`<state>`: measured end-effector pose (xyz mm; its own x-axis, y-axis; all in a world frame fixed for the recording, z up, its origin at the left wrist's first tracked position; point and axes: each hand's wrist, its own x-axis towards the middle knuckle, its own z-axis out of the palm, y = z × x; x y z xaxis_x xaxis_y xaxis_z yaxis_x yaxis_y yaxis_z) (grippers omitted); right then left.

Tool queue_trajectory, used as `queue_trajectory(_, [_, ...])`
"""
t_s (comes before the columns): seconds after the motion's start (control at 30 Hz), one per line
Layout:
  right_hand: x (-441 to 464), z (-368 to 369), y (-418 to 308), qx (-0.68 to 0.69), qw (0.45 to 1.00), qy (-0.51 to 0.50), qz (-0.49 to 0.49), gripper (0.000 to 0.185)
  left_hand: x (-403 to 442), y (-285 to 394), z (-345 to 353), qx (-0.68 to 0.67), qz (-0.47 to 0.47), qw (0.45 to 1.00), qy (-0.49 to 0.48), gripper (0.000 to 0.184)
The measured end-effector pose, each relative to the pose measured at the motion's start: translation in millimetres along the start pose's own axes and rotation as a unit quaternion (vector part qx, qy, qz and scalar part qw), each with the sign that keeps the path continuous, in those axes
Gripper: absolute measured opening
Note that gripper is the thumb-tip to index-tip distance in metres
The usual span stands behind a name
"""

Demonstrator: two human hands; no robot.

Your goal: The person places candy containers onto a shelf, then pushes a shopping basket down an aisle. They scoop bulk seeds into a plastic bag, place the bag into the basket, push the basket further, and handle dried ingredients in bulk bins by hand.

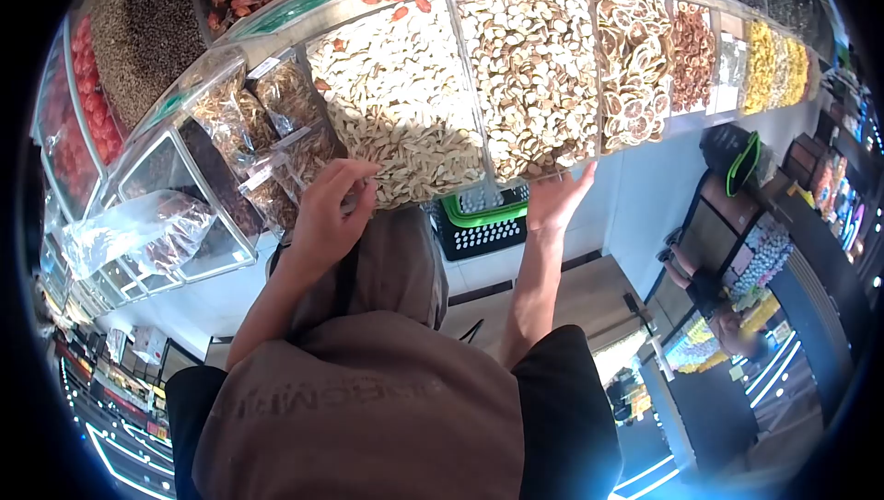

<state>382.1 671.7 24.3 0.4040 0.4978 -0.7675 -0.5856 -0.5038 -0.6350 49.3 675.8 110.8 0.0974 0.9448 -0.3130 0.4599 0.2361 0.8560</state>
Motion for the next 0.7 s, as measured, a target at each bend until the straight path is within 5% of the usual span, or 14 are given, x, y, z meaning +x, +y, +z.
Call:
queue_trajectory(0.2, [-2.3,-2.8,-0.9,-0.024,0.999,-0.019,-0.008,0.110,-7.7,-4.5,11.9,-0.016,-0.033,0.999,-0.011,0.016])
queue_trajectory(0.27, [-5.9,2.7,-2.8,-0.014,1.000,-0.007,-0.008,0.110,0.0,-12.4,18.7,-0.016,0.034,0.998,0.041,0.015])
queue_trajectory(0.43, [1.3,-9.0,0.8,-0.017,1.000,-0.009,-0.024,0.119,41.5,-27.6,18.5,0.034,0.032,0.995,0.086,0.014])
queue_trajectory(0.5, [-5.2,-14.4,1.5,0.002,1.000,-0.003,-0.023,0.105,66.4,-39.0,11.5,0.081,0.084,0.987,0.113,0.015])
queue_trajectory(0.57, [-8.6,-11.8,0.1,-0.162,0.961,0.135,-0.177,0.076,90.5,-41.6,8.5,0.118,0.073,0.980,0.143,0.015])
queue_trajectory(0.63, [-41.6,30.3,-10.0,-0.305,0.836,0.218,-0.401,0.035,102.5,-50.0,0.0,0.153,0.063,0.970,0.176,0.015])
queue_trajectory(0.7, [-56.7,69.8,-12.8,-0.325,0.844,0.049,-0.423,0.026,109.3,-60.6,-6.1,0.130,0.087,0.949,0.272,0.014])
